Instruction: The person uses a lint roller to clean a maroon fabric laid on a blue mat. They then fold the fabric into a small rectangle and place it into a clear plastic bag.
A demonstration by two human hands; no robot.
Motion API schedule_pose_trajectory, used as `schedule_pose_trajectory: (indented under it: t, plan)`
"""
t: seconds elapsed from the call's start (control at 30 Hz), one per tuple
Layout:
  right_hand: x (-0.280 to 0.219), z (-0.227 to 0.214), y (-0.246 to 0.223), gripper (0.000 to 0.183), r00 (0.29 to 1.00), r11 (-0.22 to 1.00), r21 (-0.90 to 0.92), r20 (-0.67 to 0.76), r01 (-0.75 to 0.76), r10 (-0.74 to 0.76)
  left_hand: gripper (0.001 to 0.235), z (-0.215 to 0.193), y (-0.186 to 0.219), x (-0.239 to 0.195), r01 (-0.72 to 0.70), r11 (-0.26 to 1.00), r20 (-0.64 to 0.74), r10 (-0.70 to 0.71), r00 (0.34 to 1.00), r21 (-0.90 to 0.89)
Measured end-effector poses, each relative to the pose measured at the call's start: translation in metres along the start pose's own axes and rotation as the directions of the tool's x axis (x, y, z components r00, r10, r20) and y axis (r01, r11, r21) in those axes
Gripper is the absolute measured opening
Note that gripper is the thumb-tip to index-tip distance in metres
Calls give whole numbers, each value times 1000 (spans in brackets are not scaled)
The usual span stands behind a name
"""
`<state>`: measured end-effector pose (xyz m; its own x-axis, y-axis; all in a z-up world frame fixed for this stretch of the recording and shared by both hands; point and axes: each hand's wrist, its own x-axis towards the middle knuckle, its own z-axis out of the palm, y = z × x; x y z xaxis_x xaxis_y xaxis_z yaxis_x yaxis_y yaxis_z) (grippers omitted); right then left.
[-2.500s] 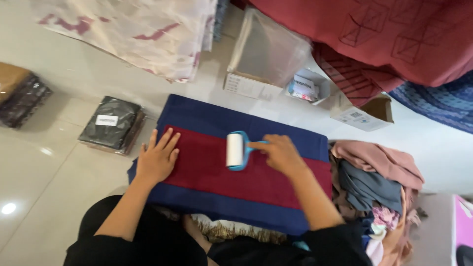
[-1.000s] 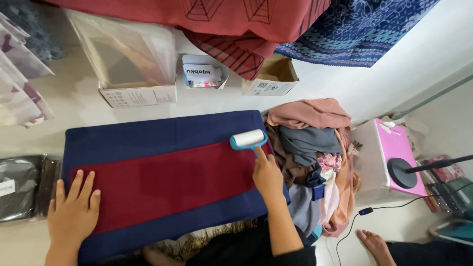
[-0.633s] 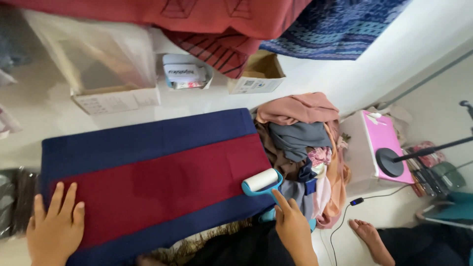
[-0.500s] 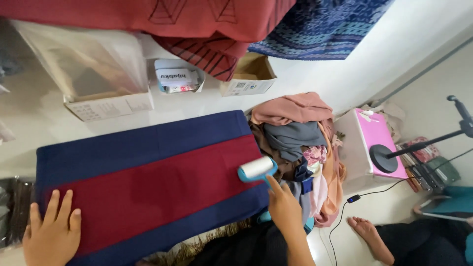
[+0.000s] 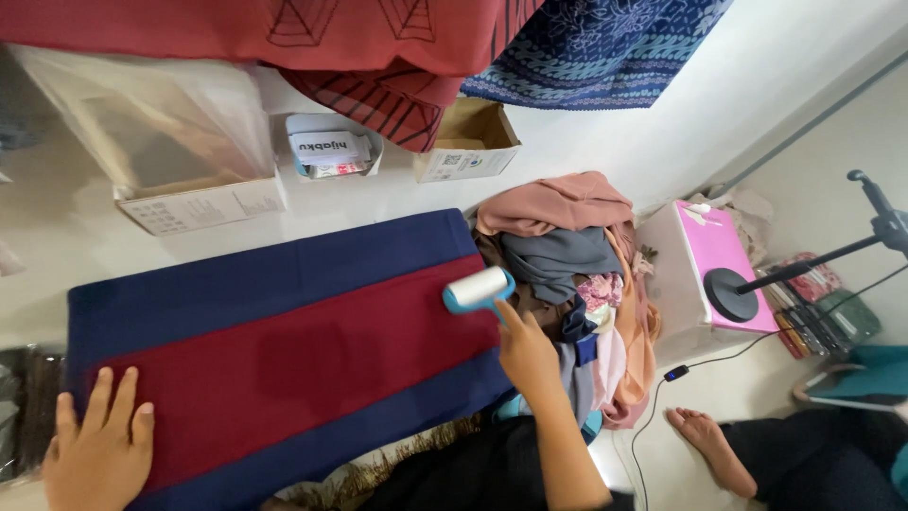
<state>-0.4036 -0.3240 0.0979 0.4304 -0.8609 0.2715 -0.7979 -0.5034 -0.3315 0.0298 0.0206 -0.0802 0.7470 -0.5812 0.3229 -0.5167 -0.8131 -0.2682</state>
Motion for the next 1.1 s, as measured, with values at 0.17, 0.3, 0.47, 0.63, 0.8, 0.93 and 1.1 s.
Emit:
schedule_pose_trajectory:
  t: [0.17, 0.3, 0.47, 0.63, 0.8, 0.93, 1.1]
  plan:
    - [-61, -28, 21, 55, 996, 996, -2, 8, -88, 88, 65, 34, -2, -3, -7, 991, -16, 9, 1000, 131]
    - [-75, -43, 33, 55, 991, 991, -11, 41, -130, 130, 62, 43, 4, -1, 11, 975, -57, -25, 998, -222]
    - [-32, -69, 61, 49, 980, 915, 383, 192, -130, 59, 69, 58, 5, 8, -80, 949, -220, 12, 975, -304]
    - [30, -173, -36, 44, 983, 978, 197, -182, 62, -26, 62, 50, 13, 18, -143, 848, -436, -112, 893, -511]
    - [132, -172, -64, 44, 991, 869, 477, -62, 131, -115, 46, 59, 21, 8, 22, 695, -326, -365, 872, -719]
    - [194, -136, -70, 45, 972, 966, 144, -130, 214, -196, 63, 120, 16, 24, 355, 681, 30, -440, 898, -641]
    - [251, -87, -56, 46, 986, 979, -132, -45, 152, -159, 65, 38, -12, 40, 405, 874, 545, -208, 812, -269]
